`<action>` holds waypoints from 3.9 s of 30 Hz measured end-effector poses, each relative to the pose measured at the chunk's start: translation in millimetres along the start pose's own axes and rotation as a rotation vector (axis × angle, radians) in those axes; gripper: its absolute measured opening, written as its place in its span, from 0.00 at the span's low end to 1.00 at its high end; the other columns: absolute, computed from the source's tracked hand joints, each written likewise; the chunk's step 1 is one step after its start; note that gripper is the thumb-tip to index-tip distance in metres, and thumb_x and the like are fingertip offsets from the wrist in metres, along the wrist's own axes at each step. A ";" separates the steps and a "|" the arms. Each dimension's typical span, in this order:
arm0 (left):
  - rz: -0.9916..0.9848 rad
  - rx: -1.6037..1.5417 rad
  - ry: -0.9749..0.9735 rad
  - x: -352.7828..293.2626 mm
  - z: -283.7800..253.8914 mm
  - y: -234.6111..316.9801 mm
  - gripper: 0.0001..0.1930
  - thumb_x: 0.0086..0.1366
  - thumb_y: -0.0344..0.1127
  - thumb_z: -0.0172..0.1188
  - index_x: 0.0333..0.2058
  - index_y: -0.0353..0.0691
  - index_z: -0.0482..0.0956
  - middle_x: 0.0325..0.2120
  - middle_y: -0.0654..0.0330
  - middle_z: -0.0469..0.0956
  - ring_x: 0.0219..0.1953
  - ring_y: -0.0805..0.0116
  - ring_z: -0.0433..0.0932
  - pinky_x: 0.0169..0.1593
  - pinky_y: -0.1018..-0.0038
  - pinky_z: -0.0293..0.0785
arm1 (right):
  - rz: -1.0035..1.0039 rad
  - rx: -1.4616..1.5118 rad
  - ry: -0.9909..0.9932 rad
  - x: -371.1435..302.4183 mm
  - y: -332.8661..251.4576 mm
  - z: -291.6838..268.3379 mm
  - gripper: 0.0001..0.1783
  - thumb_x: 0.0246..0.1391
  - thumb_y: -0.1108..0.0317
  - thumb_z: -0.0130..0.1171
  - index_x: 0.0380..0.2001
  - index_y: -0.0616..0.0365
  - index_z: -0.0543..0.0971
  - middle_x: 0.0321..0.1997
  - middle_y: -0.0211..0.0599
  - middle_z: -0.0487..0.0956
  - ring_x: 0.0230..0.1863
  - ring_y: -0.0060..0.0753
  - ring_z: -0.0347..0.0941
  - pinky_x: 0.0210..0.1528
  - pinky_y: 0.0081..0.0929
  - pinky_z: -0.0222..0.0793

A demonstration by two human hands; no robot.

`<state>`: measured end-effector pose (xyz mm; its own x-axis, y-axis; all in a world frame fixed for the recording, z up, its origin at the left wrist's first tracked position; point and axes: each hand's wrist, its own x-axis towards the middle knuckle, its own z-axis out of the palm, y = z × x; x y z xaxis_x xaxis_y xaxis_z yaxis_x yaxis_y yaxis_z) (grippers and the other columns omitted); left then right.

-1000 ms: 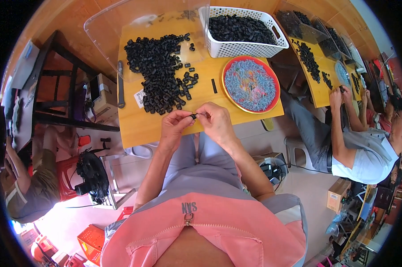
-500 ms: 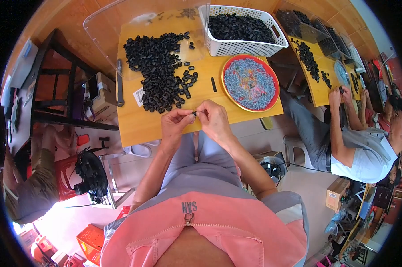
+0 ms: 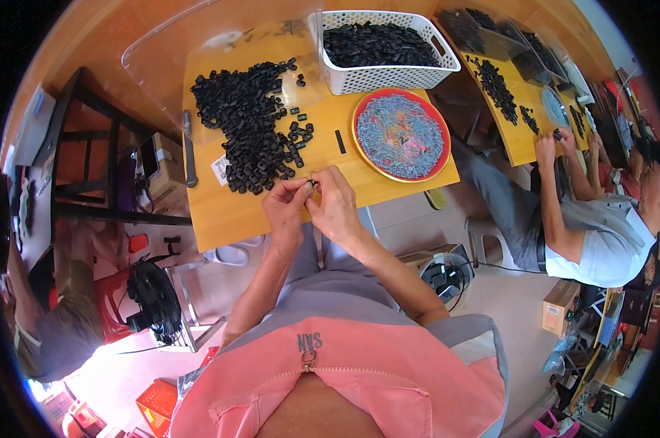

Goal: The person assembles small black rubber components by hand by inserting small colored inserts into them.

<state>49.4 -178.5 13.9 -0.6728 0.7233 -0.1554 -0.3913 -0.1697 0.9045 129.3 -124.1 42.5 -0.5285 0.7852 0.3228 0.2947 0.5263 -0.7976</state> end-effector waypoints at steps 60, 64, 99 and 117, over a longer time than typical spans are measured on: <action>-0.151 0.157 -0.127 0.3 -14.2 -22.4 0.04 0.56 0.23 0.53 0.32 0.30 0.72 0.24 0.62 0.73 0.24 0.78 0.73 0.29 0.82 0.73 | 0.146 -0.606 0.023 80.1 118.8 -84.4 0.08 0.36 0.78 0.59 0.26 0.61 0.76 0.29 0.44 0.75 0.33 0.43 0.73 0.36 0.34 0.67; -0.172 0.170 -0.142 -0.5 -9.8 -11.4 0.04 0.56 0.23 0.53 0.32 0.31 0.72 0.23 0.62 0.73 0.23 0.78 0.73 0.29 0.82 0.73 | 0.143 -0.584 0.026 84.9 124.4 -86.8 0.06 0.36 0.77 0.58 0.23 0.61 0.76 0.32 0.48 0.75 0.36 0.50 0.72 0.38 0.40 0.67; 0.122 0.174 -0.229 59.0 -13.0 44.6 0.07 0.54 0.22 0.55 0.33 0.32 0.73 0.27 0.64 0.74 0.30 0.76 0.76 0.33 0.83 0.72 | 0.448 0.565 0.155 72.6 114.1 -100.5 0.09 0.44 0.79 0.54 0.32 0.63 0.77 0.23 0.26 0.73 0.24 0.16 0.69 0.26 0.12 0.63; -0.141 -0.025 -0.221 22.5 -26.1 25.2 0.07 0.55 0.23 0.56 0.34 0.34 0.73 0.29 0.63 0.73 0.30 0.73 0.76 0.36 0.81 0.74 | 0.431 0.483 0.211 74.7 109.7 -93.5 0.11 0.36 0.82 0.59 0.28 0.60 0.75 0.25 0.30 0.73 0.25 0.19 0.69 0.27 0.14 0.66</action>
<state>8.0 -184.0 22.9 -0.4577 0.8693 -0.1865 -0.4888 -0.0708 0.8695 196.5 22.8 26.8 -0.2628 0.9646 -0.0214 0.0295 -0.0141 -0.9995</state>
